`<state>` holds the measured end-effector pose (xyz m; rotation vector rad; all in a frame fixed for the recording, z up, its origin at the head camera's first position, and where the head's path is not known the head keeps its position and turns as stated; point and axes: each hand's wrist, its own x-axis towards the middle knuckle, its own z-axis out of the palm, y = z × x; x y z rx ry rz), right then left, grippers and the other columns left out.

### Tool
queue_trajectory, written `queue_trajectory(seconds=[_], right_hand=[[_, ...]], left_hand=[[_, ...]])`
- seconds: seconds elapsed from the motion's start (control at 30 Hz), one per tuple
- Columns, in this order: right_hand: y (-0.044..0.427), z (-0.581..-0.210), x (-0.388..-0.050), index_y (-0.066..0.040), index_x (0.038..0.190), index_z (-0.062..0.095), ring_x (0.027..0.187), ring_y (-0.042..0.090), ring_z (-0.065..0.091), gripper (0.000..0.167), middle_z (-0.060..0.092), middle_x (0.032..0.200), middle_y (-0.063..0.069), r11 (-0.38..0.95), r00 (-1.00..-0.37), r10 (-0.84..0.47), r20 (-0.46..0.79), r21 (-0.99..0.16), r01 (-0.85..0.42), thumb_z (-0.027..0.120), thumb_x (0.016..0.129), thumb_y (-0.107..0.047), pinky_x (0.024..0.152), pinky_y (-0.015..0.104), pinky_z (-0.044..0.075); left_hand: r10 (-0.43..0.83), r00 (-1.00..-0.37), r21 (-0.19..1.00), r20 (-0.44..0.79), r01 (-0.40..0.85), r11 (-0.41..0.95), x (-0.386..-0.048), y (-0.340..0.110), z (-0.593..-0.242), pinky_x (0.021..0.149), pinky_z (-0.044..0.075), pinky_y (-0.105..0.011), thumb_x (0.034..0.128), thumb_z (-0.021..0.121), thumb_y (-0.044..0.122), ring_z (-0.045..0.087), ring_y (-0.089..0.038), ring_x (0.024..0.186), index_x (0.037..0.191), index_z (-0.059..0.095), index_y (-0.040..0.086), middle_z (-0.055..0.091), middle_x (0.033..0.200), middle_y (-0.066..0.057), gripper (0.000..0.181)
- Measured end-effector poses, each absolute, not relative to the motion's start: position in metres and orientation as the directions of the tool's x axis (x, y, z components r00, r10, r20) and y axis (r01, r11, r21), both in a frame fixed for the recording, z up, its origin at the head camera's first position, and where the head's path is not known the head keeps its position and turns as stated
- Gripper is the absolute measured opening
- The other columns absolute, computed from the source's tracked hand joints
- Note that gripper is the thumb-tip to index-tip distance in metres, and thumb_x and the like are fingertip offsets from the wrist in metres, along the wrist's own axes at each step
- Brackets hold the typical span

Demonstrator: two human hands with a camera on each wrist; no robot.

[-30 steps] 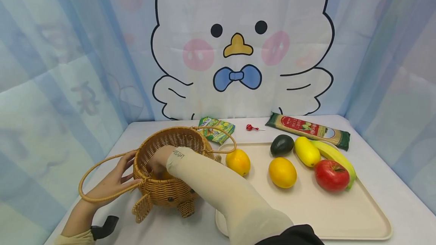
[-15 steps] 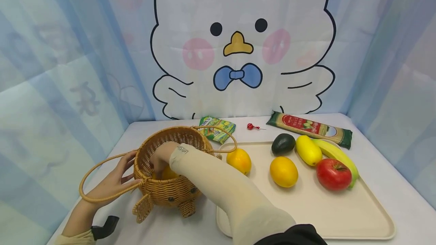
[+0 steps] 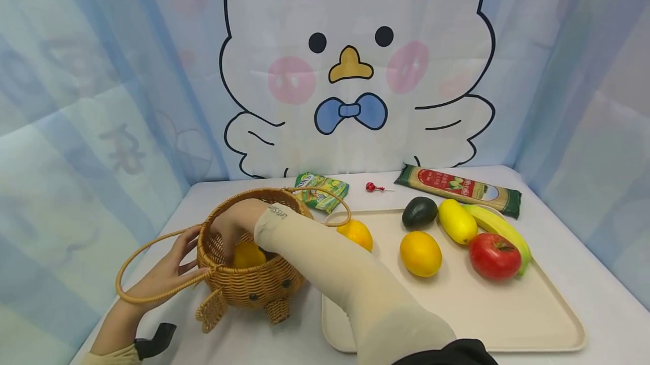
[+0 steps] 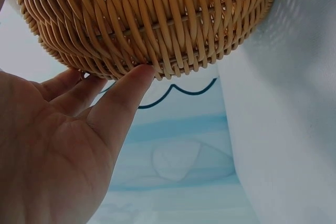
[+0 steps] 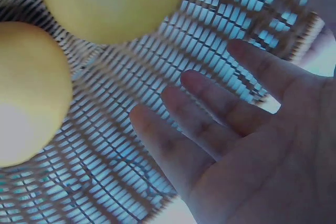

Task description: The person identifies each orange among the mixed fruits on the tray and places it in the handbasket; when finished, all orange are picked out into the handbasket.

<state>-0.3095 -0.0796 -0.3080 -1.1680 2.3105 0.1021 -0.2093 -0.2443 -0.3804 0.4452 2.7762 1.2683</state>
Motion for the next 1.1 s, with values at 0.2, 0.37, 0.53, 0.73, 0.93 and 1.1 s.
queue_trajectory(seconds=[0.2, 0.37, 0.53, 0.73, 0.93, 1.1], right_hand=[[-0.07, -0.296, -0.31, -0.027, 0.144, 0.037, 0.134, 0.009, 0.039, 0.077, 0.041, 0.147, -0.01, 0.606, -0.462, -0.754, -0.467, -0.224, -0.763, 0.075, 0.078, -0.038, 0.113, 0.026, 0.038], [-0.061, -0.289, -0.311, -0.025, 0.145, 0.037, 0.134, 0.011, 0.04, 0.076, 0.04, 0.148, -0.008, 0.605, -0.468, -0.764, -0.444, -0.242, -0.758, 0.074, 0.079, -0.038, 0.113, 0.028, 0.038], [-0.054, -0.286, -0.312, -0.025, 0.145, 0.037, 0.137, 0.012, 0.037, 0.076, 0.039, 0.149, -0.008, 0.596, -0.473, -0.779, -0.412, -0.252, -0.762, 0.073, 0.08, -0.04, 0.115, 0.03, 0.037], [-0.042, -0.281, -0.312, -0.023, 0.144, 0.039, 0.138, 0.014, 0.036, 0.074, 0.038, 0.15, -0.006, 0.575, -0.468, -0.809, -0.356, -0.313, -0.756, 0.073, 0.08, -0.037, 0.116, 0.032, 0.036], [-0.031, -0.277, -0.312, -0.023, 0.144, 0.039, 0.136, 0.014, 0.038, 0.074, 0.041, 0.148, -0.006, 0.576, -0.479, -0.814, -0.328, -0.343, -0.742, 0.073, 0.08, -0.036, 0.114, 0.033, 0.037], [-0.02, -0.272, -0.311, -0.026, 0.144, 0.038, 0.136, 0.015, 0.038, 0.075, 0.041, 0.148, -0.005, 0.587, -0.504, -0.808, -0.305, -0.342, -0.734, 0.073, 0.079, -0.038, 0.113, 0.036, 0.038]], left_hand=[[0.285, -0.956, 0.75, 0.068, 0.237, 0.618, -0.208, -0.244, -0.38, 0.106, 0.04, -0.056, 0.0875, 0.066, 0.034, 0.016, -0.046, 0.142, 0.15, 0.01, 0.017, 0.01, 0.157, -0.018, 0.085], [0.288, -0.955, 0.746, 0.077, 0.246, 0.618, -0.208, -0.244, -0.379, 0.106, 0.04, -0.057, 0.0874, 0.066, 0.033, 0.015, -0.047, 0.142, 0.149, 0.01, 0.017, 0.01, 0.157, -0.019, 0.085], [0.291, -0.953, 0.744, 0.082, 0.253, 0.619, -0.208, -0.244, -0.379, 0.105, 0.04, -0.058, 0.0876, 0.066, 0.032, 0.015, -0.048, 0.141, 0.15, 0.009, 0.016, 0.009, 0.157, -0.019, 0.086], [0.296, -0.952, 0.745, 0.082, 0.256, 0.616, -0.208, -0.242, -0.379, 0.105, 0.04, -0.059, 0.0874, 0.066, 0.032, 0.015, -0.048, 0.141, 0.149, 0.009, 0.016, 0.009, 0.157, -0.019, 0.086], [0.292, -0.954, 0.744, 0.072, 0.247, 0.622, -0.21, -0.243, -0.379, 0.104, 0.04, -0.059, 0.0872, 0.067, 0.032, 0.015, -0.048, 0.141, 0.149, 0.009, 0.016, 0.009, 0.157, -0.018, 0.087], [0.292, -0.954, 0.742, 0.073, 0.247, 0.623, -0.21, -0.243, -0.379, 0.104, 0.041, -0.059, 0.0871, 0.067, 0.032, 0.015, -0.048, 0.141, 0.15, 0.008, 0.017, 0.009, 0.157, -0.018, 0.087]])
